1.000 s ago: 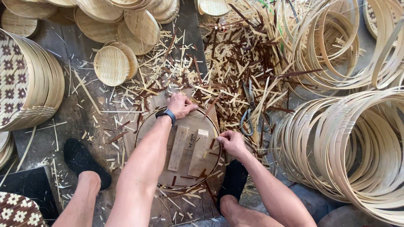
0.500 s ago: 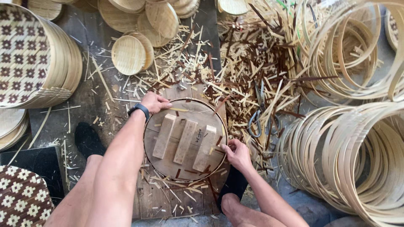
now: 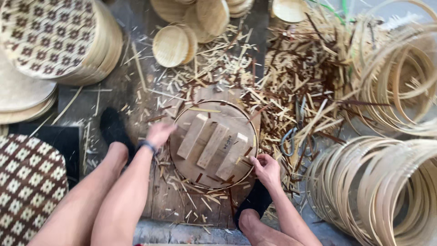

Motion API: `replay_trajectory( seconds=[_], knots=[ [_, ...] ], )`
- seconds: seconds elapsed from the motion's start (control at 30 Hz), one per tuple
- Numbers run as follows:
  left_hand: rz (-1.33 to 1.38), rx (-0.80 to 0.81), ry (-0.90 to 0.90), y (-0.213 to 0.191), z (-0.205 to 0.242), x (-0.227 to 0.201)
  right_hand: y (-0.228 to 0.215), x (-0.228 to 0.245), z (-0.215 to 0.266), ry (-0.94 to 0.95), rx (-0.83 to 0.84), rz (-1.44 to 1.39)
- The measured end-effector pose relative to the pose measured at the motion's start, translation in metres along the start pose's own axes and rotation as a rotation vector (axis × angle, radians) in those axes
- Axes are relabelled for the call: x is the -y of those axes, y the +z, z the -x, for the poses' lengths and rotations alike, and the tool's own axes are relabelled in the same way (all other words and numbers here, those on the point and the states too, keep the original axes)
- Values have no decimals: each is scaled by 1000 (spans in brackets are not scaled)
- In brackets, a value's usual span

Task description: The person trims the excess bamboo strips from the edge of a woven basket using shears. They place the basket over a wooden mold, cut the protruding strips, and then remove the mold to stack the finished basket.

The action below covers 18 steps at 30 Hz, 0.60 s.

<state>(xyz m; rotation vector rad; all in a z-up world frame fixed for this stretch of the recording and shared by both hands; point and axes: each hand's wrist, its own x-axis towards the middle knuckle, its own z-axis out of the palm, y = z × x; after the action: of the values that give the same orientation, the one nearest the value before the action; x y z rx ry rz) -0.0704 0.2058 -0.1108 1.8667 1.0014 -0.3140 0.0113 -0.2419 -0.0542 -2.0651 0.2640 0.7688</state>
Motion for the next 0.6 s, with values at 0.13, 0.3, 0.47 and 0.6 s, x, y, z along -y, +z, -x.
replay_trajectory(
  seconds=[0.13, 0.3, 0.47, 0.6],
  knots=[
    [540, 50, -395, 6, 39, 44, 6, -3, -2, -15, 22, -95],
    [424, -93, -353, 13, 50, 19, 5, 4, -3, 2, -17, 40],
    [465, -240, -288, 29, 67, 4, 0, 15, -28, -70, -84, -155],
    [440, -285, -336, 77, 130, 28, -5, 2, -16, 109, 110, -389]
  ],
)
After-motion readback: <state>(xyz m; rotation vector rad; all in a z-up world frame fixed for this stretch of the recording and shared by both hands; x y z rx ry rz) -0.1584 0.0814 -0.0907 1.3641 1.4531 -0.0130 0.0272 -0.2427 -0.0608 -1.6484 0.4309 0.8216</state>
